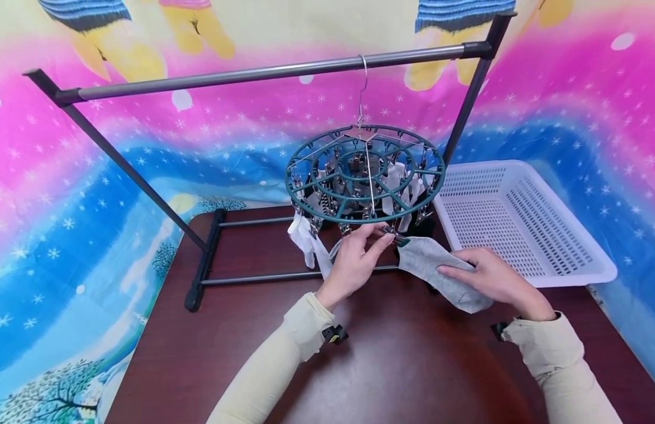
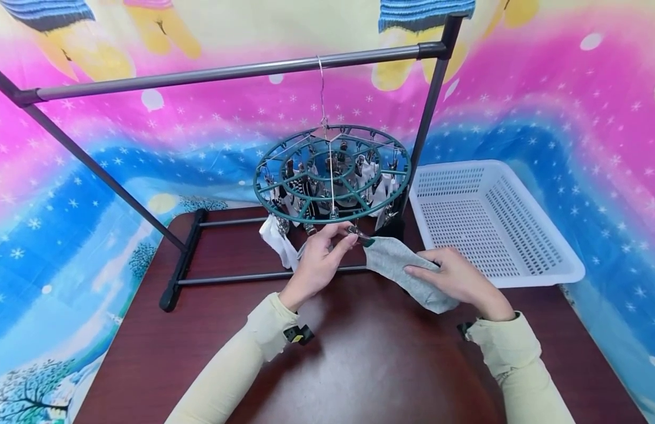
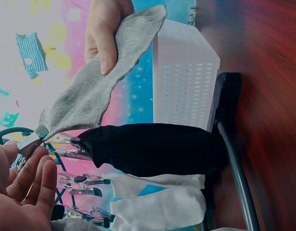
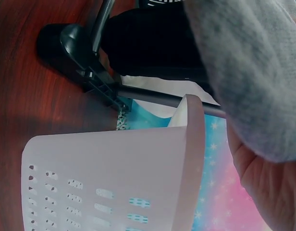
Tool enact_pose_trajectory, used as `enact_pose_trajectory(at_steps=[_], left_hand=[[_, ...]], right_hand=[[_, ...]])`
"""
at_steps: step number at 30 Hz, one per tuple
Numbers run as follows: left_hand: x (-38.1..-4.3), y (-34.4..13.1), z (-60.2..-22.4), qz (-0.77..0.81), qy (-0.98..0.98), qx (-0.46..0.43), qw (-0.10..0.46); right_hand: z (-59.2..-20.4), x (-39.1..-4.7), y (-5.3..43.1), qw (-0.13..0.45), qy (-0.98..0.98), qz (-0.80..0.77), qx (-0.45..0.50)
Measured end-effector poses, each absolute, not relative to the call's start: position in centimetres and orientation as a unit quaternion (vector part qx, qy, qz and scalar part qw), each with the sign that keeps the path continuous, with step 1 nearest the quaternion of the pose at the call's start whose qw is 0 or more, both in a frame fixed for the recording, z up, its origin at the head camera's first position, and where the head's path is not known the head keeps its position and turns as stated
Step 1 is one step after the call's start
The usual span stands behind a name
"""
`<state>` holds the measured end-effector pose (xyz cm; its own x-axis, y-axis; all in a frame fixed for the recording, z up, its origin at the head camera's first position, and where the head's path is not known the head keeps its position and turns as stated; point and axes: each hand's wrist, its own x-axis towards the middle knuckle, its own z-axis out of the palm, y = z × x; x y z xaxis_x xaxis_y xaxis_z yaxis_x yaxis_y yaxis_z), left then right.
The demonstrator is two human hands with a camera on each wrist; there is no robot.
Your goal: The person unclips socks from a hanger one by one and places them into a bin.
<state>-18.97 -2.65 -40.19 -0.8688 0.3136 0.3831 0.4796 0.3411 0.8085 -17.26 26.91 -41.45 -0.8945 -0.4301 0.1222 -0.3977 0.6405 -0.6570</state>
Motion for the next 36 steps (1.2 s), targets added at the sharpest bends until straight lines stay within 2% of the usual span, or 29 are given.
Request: enact_pose_trajectory(at_steps=[13,28,36], left_hand=[[-18.7,-2.5,-41.0,-0.539,-0.792,-0.267,0.11],[-18.7,-2.2,-41.5,-0.56,-0.748,-0.287,0.21],[-18.9,-2.6,-41.5,-0.543,-0.758,-0.279,0.229]], right_hand=[[-42.2,-17.0,27.0,0.007,0.892,-0.371,-0.257],[-41.8,-17.3,26.8,0.008,0.896,-0.366,-0.252],[-42.1,-17.2,27.8,-0.036,0.895,-0.347,-0.278]])
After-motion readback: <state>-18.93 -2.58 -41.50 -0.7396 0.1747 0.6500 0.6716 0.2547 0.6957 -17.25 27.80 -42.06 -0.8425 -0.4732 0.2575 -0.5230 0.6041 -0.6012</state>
